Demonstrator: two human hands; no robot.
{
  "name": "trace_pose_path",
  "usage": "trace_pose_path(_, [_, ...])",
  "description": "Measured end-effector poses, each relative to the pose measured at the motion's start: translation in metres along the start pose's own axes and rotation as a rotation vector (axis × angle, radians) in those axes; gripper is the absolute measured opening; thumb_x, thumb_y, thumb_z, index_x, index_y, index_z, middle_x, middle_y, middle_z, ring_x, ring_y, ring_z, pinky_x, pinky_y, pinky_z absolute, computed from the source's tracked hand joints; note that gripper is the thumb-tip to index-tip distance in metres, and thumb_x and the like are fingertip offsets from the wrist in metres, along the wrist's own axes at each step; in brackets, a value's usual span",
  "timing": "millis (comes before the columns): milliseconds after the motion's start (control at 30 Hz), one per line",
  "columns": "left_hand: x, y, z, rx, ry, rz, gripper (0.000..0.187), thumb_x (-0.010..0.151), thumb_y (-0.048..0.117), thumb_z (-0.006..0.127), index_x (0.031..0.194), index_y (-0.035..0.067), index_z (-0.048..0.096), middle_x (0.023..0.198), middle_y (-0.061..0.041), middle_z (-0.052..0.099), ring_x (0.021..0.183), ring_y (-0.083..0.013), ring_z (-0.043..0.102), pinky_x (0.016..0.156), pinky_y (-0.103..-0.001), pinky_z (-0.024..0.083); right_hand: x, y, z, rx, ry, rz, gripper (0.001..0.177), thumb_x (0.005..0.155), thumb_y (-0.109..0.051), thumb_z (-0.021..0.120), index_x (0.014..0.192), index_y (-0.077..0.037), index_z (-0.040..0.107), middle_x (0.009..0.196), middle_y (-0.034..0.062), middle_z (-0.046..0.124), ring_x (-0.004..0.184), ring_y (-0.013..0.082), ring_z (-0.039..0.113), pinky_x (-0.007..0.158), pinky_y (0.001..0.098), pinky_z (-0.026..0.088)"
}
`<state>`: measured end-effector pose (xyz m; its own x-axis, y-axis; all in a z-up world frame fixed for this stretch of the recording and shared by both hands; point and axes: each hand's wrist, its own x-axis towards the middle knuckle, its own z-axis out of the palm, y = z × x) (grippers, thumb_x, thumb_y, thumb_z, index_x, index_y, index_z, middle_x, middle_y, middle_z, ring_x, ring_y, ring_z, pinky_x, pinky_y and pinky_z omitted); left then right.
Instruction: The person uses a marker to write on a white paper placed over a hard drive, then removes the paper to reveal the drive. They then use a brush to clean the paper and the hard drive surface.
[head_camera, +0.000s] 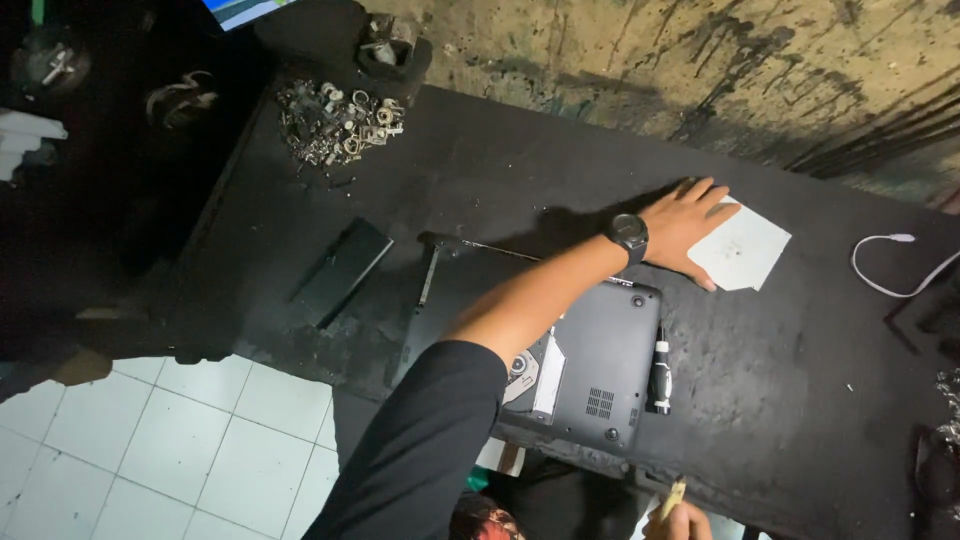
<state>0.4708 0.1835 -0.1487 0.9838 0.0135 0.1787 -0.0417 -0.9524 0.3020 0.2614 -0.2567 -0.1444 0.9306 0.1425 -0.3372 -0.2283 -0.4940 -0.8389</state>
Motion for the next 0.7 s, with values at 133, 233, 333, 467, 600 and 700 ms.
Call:
trace_pose_path(133, [0.005,0.009,-0.01,0.13,0.056,0.087,0.13,0.077,0.103,0.068,0.158,0.01,0.025,0.149,-0.021,0.04,0.142,-0.0411,0.033,0.092,-0.054,0.056,0.005,0.015,0.004,0.083,0.011,-0.075,0.033,0.112,-0.022,0.043,0.088,-0.001,0.055,0.054,0.0191,0.054,0.043,0.0212,0.045,0.048,0.0322,0.036])
trace_pose_path(233, [0.007,0.025,-0.032,0.015,0.089,0.02,0.106,0.076,0.095,0.043,0.133,0.007,0.055,0.125,-0.022,0.057,0.121,-0.0355,0.046,0.088,-0.049,0.048,-0.003,-0.011,0.009,0.15,-0.028,-0.069,0.032,0.113,-0.028,0.041,0.097,-0.004,0.055,0.058,0.0185,0.055,0.038,0.0183,0.041,0.037,0.0313,0.031])
trace_pose_path(333, [0.018,0.035,-0.031,0.013,0.152,0.042,0.089,0.086,0.083,0.035,0.118,0.006,0.068,0.116,-0.017,0.071,0.104,-0.0323,0.065,0.088,-0.047,0.051,-0.025,-0.063,0.021,0.085,0.178,0.031,0.028,0.116,-0.025,0.044,0.099,-0.008,0.058,0.068,0.0155,0.058,0.054,0.0181,0.052,0.051,0.0274,0.038])
trace_pose_path(467, [0.035,0.028,0.003,0.132,0.341,0.138,0.039,0.09,0.012,0.052,0.127,0.016,0.04,0.078,-0.008,0.054,0.055,-0.0235,0.05,0.044,-0.042,0.047,-0.012,-0.037,0.015,0.256,0.073,-0.075,0.026,0.121,-0.024,0.039,0.109,-0.004,0.051,0.067,0.0166,0.055,0.046,0.0234,0.049,0.046,0.0325,0.044])
trace_pose_path(600, [0.015,0.049,-0.04,0.101,0.264,0.116,0.078,0.073,-0.029,0.051,0.136,0.017,0.044,0.101,-0.014,0.065,0.079,-0.0306,0.062,0.054,-0.043,0.052,0.001,-0.018,-0.002,0.344,-0.052,-0.07,0.056,0.115,-0.035,0.045,0.159,-0.001,0.041,0.077,0.0287,0.055,0.052,0.0364,0.054,0.057,0.0427,0.051])
trace_pose_path(700, [-0.004,0.064,-0.058,-0.067,0.41,0.087,0.091,0.08,-0.03,0.045,0.156,0.02,0.033,0.098,0.0,0.068,0.055,-0.0145,0.034,0.047,-0.033,0.029,0.034,0.03,-0.026,0.45,-0.39,-0.094,0.067,0.103,-0.022,0.053,0.166,-0.009,0.032,0.101,0.0144,0.062,0.078,0.0355,0.069,0.08,0.0399,0.054])
